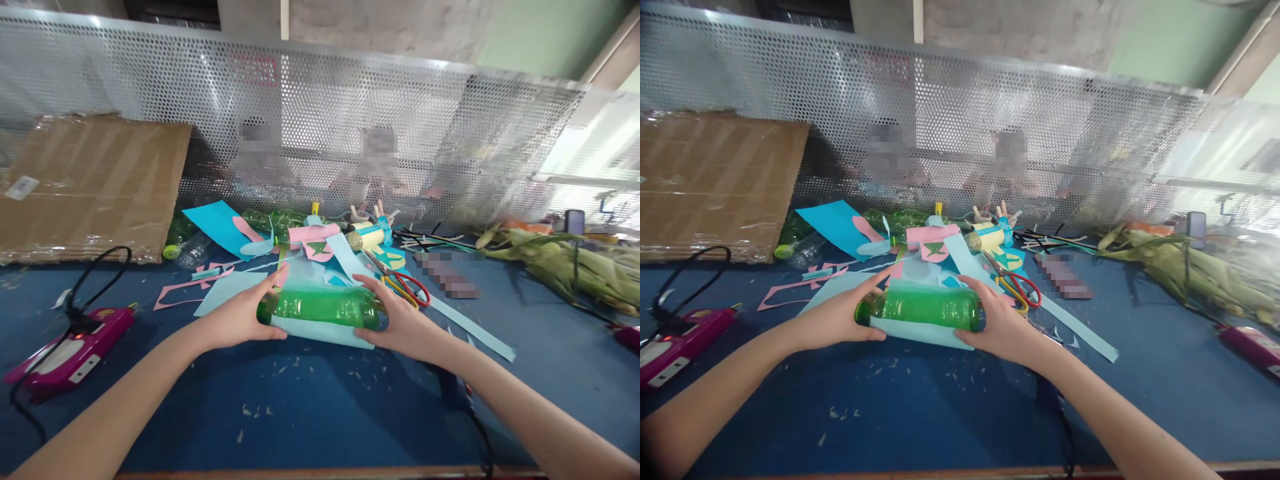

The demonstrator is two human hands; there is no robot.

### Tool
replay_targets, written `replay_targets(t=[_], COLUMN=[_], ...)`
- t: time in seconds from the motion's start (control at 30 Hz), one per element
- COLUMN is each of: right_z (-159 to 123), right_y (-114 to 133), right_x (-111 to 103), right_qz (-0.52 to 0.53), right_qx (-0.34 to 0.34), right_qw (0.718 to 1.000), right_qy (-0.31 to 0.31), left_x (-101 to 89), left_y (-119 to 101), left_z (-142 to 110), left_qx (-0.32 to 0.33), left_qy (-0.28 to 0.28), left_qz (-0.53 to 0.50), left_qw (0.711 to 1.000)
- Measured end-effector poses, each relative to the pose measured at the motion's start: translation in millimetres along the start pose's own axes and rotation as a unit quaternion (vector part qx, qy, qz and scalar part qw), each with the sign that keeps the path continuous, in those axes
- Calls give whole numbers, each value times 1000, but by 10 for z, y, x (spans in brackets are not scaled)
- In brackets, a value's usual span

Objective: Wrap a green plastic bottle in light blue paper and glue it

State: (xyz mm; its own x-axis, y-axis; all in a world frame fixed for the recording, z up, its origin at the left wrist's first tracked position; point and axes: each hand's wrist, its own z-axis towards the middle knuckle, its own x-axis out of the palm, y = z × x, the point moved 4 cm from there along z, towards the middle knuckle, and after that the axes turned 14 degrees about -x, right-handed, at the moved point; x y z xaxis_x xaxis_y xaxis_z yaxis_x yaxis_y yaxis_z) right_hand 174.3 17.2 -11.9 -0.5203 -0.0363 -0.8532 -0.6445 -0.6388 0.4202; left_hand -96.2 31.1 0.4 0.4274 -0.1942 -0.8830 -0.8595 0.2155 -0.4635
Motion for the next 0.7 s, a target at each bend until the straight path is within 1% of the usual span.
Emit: replay_targets(t=[0.1,0.17,0.27,0.37,0.43,0.5,0.57,0.63,0.7], right_z=[-8,-28,-49,-27,22,94,181,287,395], right_y=[-4,-32,-67,-131,-229,-380,-569,-736,-880], right_x=[-7,1,16,9,-36,-125,-235,-351,-434], right_qz=[7,19,35,46,36,38,82,110,138], right_qx=[18,24,2,-9,3,29,70,82,91], right_qw=[1000,999,997,997,997,998,994,991,986], right_qy=[13,35,62,69,62,39,14,-5,-15], left_x=[13,-3,-57,-146,-215,-267,-294,-302,-298], left_y=[25,52,118,240,322,384,431,450,428], left_z=[-25,-52,-80,-85,-98,-126,-159,-183,-181], left_qx=[-1,-3,-6,-40,-62,-85,-129,-170,-176], left_qy=[12,19,36,43,49,78,117,145,158], left_qz=[2,6,9,7,-20,-71,-122,-149,-154], left_qw=[1000,1000,999,998,997,991,977,963,959])
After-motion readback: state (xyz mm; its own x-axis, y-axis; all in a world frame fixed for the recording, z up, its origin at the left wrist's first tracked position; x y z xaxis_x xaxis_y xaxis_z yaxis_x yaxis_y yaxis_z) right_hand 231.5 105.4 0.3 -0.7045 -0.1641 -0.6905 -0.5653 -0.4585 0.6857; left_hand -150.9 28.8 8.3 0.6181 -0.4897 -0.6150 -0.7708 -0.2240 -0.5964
